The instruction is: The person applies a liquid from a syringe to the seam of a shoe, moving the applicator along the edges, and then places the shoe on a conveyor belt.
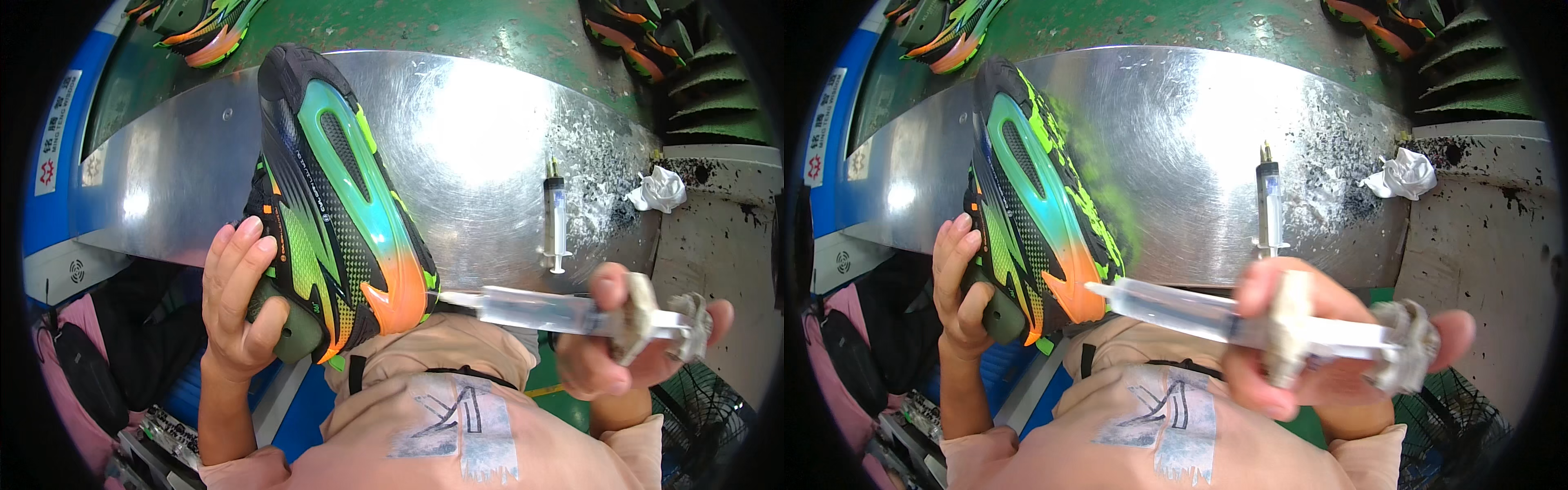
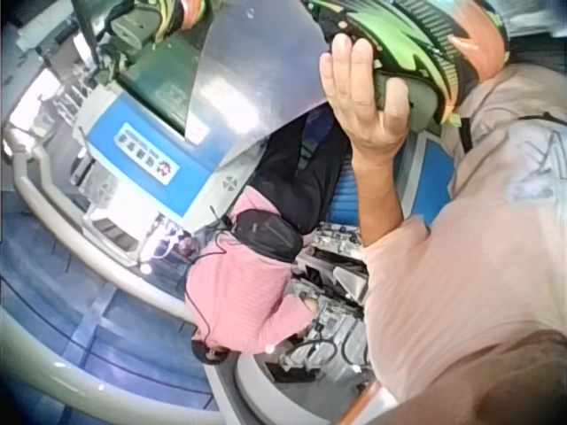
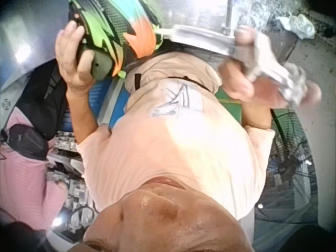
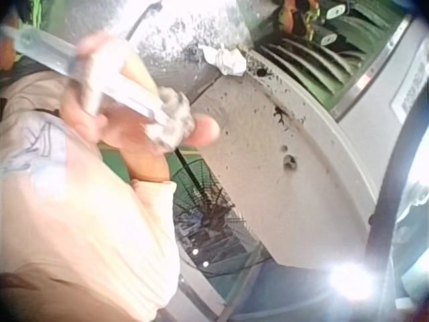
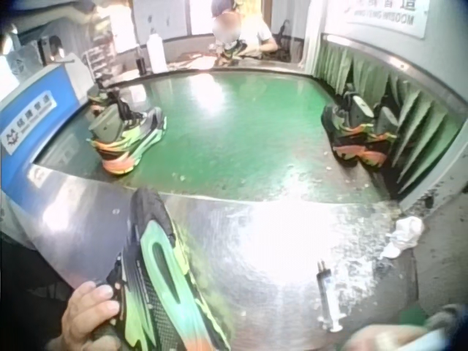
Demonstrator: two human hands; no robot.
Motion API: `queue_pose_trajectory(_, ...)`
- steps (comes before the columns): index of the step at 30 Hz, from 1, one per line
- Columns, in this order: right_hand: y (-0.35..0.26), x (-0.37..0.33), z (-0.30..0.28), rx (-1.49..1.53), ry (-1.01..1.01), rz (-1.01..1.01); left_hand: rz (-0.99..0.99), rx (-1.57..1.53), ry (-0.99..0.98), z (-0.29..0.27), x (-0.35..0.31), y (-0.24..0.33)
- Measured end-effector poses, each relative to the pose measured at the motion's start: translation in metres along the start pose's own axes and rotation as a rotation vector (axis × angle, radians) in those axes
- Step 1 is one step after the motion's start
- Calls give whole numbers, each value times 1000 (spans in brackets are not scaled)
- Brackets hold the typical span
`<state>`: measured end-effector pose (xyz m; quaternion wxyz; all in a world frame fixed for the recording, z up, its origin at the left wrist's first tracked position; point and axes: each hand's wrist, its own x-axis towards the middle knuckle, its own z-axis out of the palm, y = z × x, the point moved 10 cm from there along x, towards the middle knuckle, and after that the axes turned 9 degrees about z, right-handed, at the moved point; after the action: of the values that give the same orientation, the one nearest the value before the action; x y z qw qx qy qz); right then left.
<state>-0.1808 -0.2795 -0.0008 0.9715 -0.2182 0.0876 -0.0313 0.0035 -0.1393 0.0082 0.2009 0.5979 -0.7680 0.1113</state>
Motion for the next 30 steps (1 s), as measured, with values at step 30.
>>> queue_pose_trajectory(30, 17, 21, -10, -130, 87, 201, 21, -22, -41, 1, 1, 2)
